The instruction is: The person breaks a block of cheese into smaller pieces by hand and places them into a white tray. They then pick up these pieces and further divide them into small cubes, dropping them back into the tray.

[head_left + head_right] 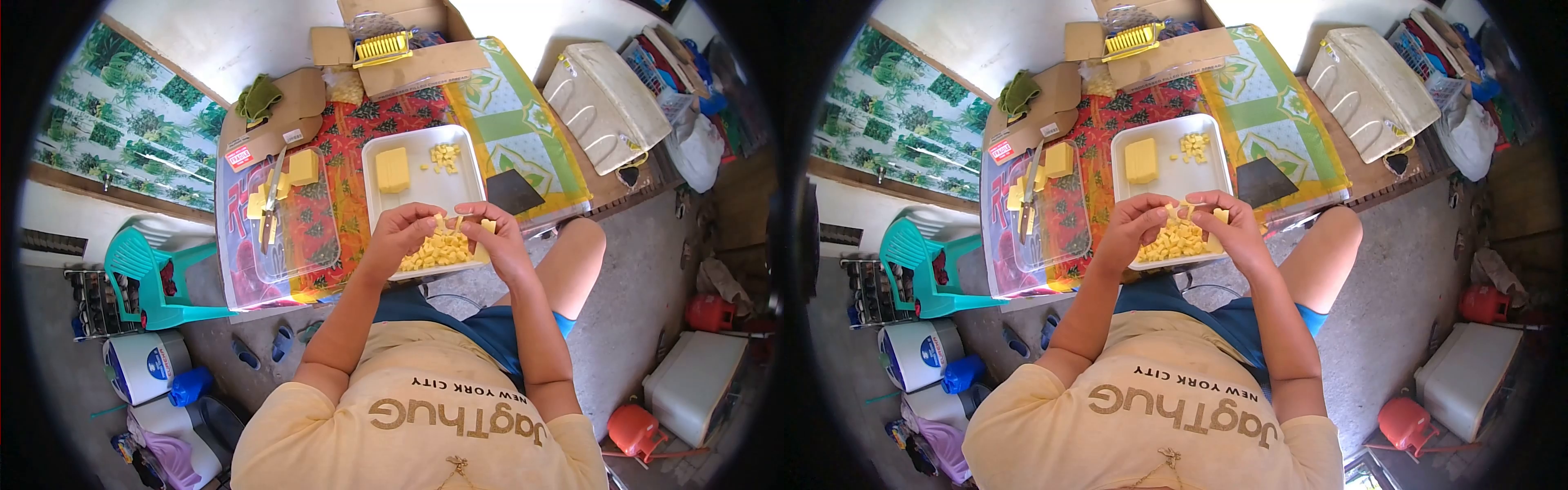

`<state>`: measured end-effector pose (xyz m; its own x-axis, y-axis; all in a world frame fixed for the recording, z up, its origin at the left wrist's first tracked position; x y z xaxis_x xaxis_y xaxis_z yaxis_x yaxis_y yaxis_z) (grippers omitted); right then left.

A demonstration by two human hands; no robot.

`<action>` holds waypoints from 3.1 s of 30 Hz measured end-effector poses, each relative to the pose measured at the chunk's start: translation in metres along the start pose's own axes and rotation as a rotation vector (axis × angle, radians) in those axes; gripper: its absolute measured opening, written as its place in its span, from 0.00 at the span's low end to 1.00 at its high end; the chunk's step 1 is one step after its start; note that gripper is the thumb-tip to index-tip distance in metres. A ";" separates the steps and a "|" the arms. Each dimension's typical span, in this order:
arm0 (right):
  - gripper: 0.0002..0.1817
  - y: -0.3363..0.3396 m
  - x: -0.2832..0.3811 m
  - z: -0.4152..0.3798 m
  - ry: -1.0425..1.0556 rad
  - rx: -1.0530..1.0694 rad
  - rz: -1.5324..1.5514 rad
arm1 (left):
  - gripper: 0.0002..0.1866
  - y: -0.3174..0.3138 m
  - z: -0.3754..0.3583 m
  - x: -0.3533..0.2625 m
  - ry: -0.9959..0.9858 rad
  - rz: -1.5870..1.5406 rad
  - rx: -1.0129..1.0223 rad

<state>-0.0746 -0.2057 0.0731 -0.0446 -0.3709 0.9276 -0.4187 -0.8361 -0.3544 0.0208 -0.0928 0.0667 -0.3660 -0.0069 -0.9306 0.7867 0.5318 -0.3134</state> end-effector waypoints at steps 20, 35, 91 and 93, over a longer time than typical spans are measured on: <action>0.11 0.008 -0.006 0.004 0.070 -0.070 -0.155 | 0.26 0.017 0.010 0.044 0.170 -0.200 0.062; 0.09 -0.006 -0.015 0.002 0.174 -0.157 -0.256 | 0.30 -0.012 0.009 0.011 -0.001 -0.414 -0.009; 0.08 -0.006 0.015 -0.007 0.270 -0.089 -0.170 | 0.10 -0.022 -0.006 -0.022 -0.241 0.054 0.032; 0.07 -0.004 0.012 -0.007 0.278 -0.110 -0.207 | 0.10 -0.022 -0.006 -0.023 -0.257 0.071 0.035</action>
<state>-0.0799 -0.2042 0.0862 -0.1867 -0.0614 0.9805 -0.5392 -0.8279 -0.1546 0.0096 -0.0992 0.0962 -0.1744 -0.1877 -0.9666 0.8246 0.5087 -0.2476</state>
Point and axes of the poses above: each hand's wrist, its own z-axis towards the middle knuckle, its own y-axis out of the back of the hand, x = y × z, the point moved 9 cm from there along z, towards the middle knuckle
